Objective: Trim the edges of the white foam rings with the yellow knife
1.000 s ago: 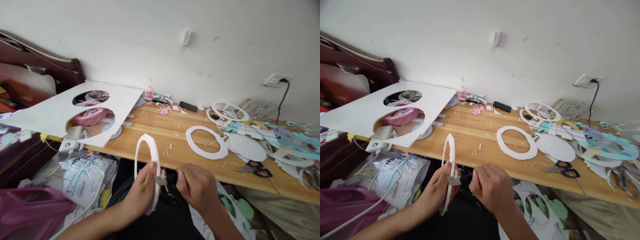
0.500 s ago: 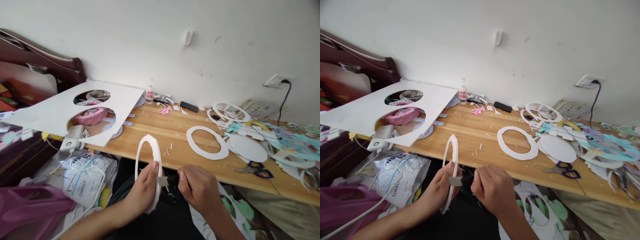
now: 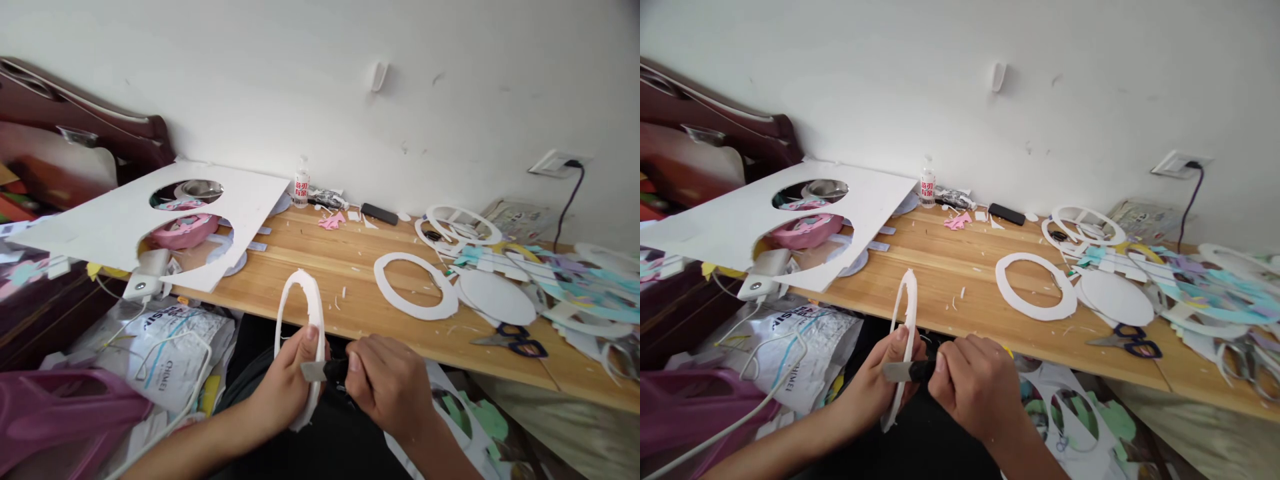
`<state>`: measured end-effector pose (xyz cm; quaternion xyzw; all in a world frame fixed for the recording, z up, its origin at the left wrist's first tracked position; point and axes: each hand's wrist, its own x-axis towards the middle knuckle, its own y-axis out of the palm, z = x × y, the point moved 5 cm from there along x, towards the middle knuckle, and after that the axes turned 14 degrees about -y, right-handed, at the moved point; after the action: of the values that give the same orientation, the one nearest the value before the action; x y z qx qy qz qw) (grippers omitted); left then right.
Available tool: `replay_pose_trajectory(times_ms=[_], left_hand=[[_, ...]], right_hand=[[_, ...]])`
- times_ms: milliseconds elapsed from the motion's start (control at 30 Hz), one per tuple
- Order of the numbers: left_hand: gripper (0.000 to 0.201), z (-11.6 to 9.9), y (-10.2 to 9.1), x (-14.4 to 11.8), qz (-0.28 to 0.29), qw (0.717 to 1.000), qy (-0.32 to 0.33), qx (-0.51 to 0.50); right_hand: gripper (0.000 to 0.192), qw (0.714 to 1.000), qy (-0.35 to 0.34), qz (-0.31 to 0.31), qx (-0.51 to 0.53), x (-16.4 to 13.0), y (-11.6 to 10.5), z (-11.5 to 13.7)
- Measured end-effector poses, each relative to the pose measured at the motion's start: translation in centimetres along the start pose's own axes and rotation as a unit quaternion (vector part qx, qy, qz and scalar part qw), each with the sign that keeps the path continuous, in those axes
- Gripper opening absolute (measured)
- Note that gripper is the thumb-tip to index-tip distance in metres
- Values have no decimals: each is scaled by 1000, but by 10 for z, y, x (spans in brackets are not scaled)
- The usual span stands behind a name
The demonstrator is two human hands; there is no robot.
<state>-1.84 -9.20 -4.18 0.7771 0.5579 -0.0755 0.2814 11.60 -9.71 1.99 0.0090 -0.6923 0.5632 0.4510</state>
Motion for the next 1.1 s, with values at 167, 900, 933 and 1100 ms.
replay_pose_trajectory(times_ms=[167, 900, 933, 1100], left_hand=[[50, 1, 0, -1, 18, 999, -4, -26], [49, 7, -1, -3, 26, 999, -2, -37], [49, 8, -1, -4, 29, 999, -2, -33], [48, 7, -2, -5, 38, 999, -3, -1]], right_hand=[[28, 1000, 8, 6, -12, -1, -1, -7], [27, 1000, -3, 4, 23, 6, -1, -2], [27, 1000, -4, 4, 19, 6, -1, -2], [27, 1000, 1, 4, -3, -1, -2, -10]])
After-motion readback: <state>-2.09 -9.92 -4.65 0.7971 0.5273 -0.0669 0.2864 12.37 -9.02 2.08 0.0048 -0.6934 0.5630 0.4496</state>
